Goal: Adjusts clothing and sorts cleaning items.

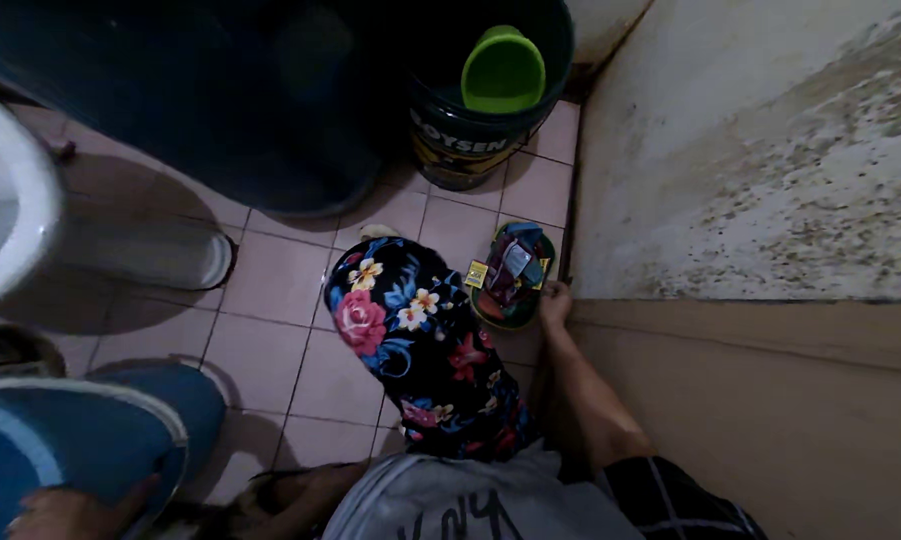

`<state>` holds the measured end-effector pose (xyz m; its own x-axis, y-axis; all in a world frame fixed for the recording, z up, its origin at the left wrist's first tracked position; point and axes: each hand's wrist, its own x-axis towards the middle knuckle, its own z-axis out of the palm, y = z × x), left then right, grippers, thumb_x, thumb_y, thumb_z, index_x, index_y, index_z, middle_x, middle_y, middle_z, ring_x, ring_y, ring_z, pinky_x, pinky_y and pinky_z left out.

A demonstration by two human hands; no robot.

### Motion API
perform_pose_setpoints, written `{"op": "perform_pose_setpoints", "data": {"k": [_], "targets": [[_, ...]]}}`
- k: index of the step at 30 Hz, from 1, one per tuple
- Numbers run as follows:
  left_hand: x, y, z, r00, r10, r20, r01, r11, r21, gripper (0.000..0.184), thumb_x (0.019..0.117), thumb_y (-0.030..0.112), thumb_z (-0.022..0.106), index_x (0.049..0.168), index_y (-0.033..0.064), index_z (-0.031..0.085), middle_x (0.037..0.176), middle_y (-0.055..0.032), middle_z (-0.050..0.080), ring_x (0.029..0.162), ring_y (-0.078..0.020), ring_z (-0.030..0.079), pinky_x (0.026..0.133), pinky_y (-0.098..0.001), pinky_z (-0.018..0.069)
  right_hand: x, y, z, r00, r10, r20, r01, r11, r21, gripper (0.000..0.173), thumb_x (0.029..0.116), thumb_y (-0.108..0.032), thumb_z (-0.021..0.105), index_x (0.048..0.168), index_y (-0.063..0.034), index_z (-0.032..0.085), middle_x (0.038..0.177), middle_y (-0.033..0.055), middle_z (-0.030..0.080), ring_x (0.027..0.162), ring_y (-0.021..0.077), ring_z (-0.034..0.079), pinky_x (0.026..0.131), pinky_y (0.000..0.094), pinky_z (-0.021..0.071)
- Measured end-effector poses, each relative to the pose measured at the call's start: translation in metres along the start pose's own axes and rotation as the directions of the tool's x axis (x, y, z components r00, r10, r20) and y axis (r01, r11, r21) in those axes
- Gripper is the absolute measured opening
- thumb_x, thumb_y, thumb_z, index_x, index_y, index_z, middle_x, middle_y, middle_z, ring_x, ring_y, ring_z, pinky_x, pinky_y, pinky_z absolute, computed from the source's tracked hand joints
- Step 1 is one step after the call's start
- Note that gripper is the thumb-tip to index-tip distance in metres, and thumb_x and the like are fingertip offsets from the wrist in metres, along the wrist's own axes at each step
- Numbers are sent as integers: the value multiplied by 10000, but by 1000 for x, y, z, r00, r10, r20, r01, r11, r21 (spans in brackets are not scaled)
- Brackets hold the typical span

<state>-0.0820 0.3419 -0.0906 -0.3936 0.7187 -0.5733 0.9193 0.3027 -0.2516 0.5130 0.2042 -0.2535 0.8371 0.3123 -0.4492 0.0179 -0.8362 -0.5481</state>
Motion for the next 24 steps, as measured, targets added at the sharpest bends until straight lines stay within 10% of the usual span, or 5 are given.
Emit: {"op": "perform_pose_setpoints", "data": {"k": [6, 15, 24], "targets": [[-2, 0, 4, 999, -45, -29, 42, 997, -71, 1031, 894, 390, 792, 1522, -172, 198, 1438, -462, 396, 1318, -588, 466, 1068, -678, 398, -33, 8, 16, 962, 244, 124, -212, 951, -226, 491, 1063, -188, 520, 1448, 105, 437, 1459, 314, 498, 1368, 388, 510, 1127, 487, 422], [-7, -7, 6, 1000, 8, -26, -9, 999, -49, 1045, 916, 415, 754, 1554, -146, 146, 1483, -444, 364, 1365, -571, 432, 1102, -650, 379, -36, 5, 20, 986, 157, 62, -135, 955, -266, 505, 967, -28, 597, 1440, 81, 455, 1467, 309, 480, 1370, 382, 504, 1121, 456, 433], [-6, -3, 6, 999, -16, -41, 15, 1000, -23, 1057, 894, 416, 769, 1550, -149, 161, 1486, -431, 371, 1360, -557, 444, 1099, -644, 385, -31, -28, 23, 897, -442, -7, 440, 894, -86, 515, 956, 46, 525, 1469, 6, 505, 1452, 305, 500, 1349, 458, 494, 1105, 568, 427]]}}
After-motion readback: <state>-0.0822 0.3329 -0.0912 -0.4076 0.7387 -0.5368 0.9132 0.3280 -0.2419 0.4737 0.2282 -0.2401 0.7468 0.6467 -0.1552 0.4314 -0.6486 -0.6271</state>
